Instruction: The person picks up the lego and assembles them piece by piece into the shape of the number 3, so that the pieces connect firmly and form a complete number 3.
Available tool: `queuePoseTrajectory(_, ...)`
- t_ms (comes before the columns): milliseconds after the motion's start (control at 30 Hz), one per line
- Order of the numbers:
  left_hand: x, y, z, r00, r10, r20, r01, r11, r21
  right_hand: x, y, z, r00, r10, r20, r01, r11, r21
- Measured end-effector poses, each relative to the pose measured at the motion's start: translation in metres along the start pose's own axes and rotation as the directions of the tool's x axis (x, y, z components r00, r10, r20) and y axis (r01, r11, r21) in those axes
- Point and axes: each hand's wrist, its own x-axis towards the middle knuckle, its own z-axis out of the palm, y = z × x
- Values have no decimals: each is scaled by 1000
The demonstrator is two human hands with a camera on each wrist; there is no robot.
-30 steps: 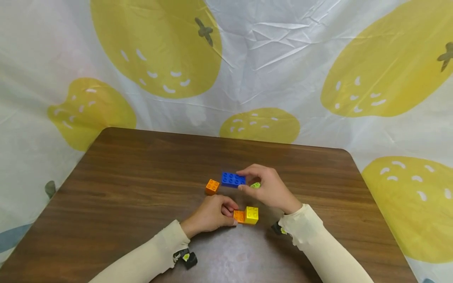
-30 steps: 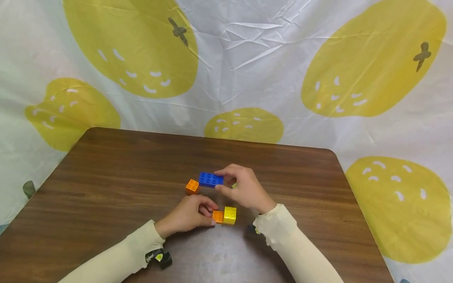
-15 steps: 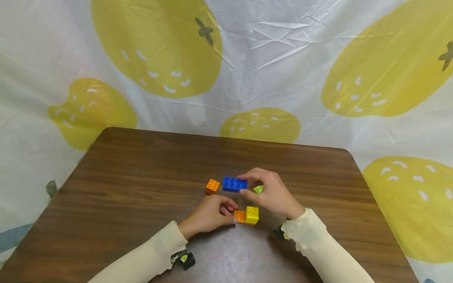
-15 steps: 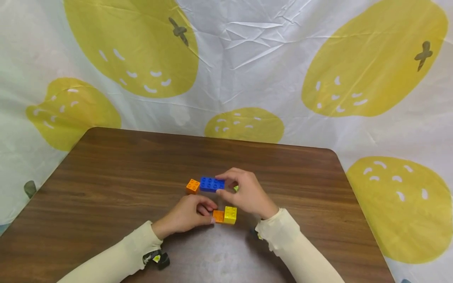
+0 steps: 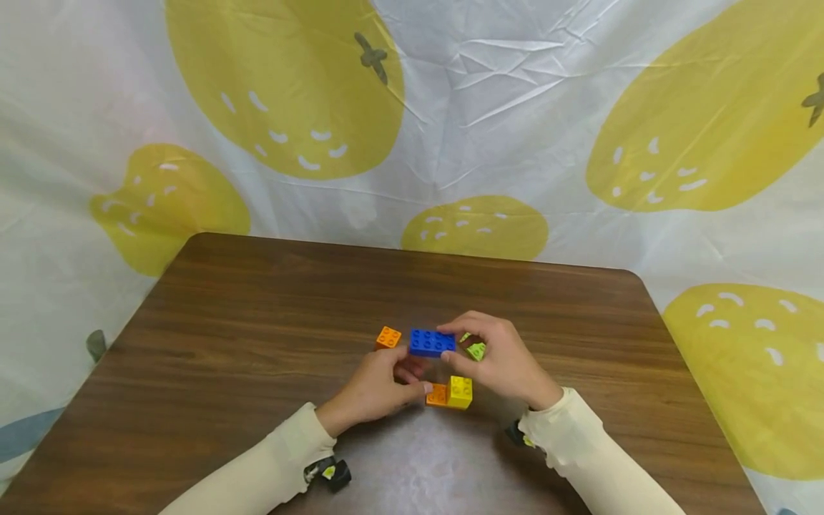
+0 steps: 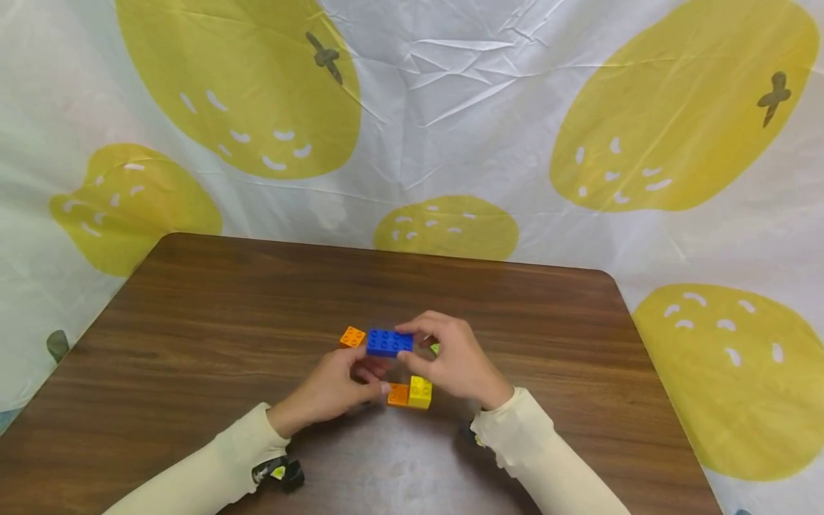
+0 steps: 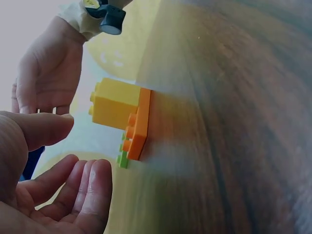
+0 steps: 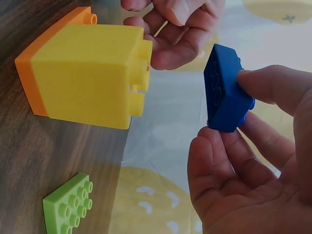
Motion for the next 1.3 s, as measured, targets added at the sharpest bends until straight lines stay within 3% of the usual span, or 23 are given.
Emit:
queuePoseTrajectory(333,-5,7,-5,999,-25,-38,24,999,-38,-10,-2,-2,999,-38,-24,38,999,-5)
queuePoseTrajectory(500,-7,11,-5,998,-30,-53,26,996,-80,-15,-3,-4,1000,-18,-22,18,1000,7)
queuePoseTrajectory(867,-10,14,-5,994,9,-113,-19,996,-89,-25,2,-4,999,-15,-45,15,1000,9)
queuePoseTrajectory(1300,-12,13,-3,992,60,-108,-75,988,-137,-36,6,-1,997,-26,-73,27,999,18)
